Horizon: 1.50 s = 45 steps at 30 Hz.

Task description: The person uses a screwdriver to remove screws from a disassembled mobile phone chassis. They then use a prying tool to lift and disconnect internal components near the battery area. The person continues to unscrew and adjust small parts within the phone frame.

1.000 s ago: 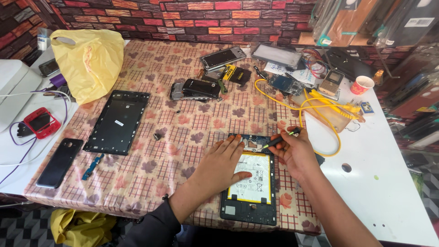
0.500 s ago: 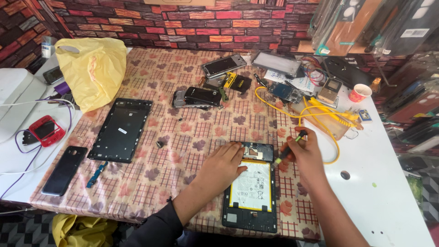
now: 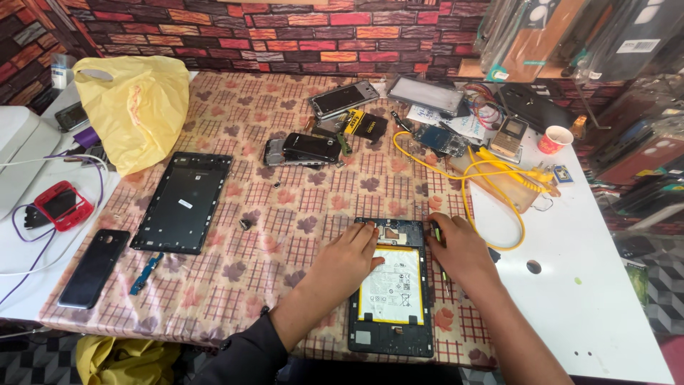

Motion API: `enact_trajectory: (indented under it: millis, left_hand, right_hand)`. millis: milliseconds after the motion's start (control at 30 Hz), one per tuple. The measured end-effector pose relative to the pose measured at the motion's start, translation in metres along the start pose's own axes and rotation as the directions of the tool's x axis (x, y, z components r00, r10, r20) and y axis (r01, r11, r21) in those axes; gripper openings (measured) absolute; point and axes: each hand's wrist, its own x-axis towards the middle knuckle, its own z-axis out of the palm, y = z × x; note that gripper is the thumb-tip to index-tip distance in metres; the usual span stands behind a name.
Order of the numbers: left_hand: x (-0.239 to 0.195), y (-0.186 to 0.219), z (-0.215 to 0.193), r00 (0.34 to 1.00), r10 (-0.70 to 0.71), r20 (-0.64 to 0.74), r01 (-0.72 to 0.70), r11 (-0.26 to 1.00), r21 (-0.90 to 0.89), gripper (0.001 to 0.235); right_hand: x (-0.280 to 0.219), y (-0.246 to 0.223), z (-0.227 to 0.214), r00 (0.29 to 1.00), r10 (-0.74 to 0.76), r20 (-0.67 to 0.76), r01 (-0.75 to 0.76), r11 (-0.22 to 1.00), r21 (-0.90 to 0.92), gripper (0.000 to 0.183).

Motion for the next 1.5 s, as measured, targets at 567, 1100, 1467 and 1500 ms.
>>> enact_trajectory:
  millis: [567, 1100, 1467, 1500]
  left_hand:
    - [-0.004, -0.006, 0.001, 0.995, -0.059, -0.076, 0.050, 0.993, -0.111, 0.052]
    - [0.000, -0.005, -0.008, 0.999, 0.007, -0.049, -0.008, 1.000, -0.026, 0.045]
    - [0.002, 0.003, -0.009, 1.000, 0.018, -0.015, -0.017, 0.999, 0.033, 0.051]
    - [0.002, 0.004, -0.009, 1.000, 0.022, -0.017, -0.021, 0.998, 0.054, 0.052]
  right_hand:
    - [0.026, -0.043, 0.021, 0.846, -0.530, 0.060, 0.530, 0.848, 0.018, 0.045]
    - [0.036, -0.025, 0.034, 0.849, -0.517, 0.107, 0.488, 0.846, 0.213, 0.045]
    - [0.033, -0.026, 0.030, 0.869, -0.480, 0.118, 0.443, 0.862, 0.245, 0.049]
    - [0.032, -0.027, 0.030, 0.870, -0.478, 0.119, 0.441, 0.864, 0.243, 0.048]
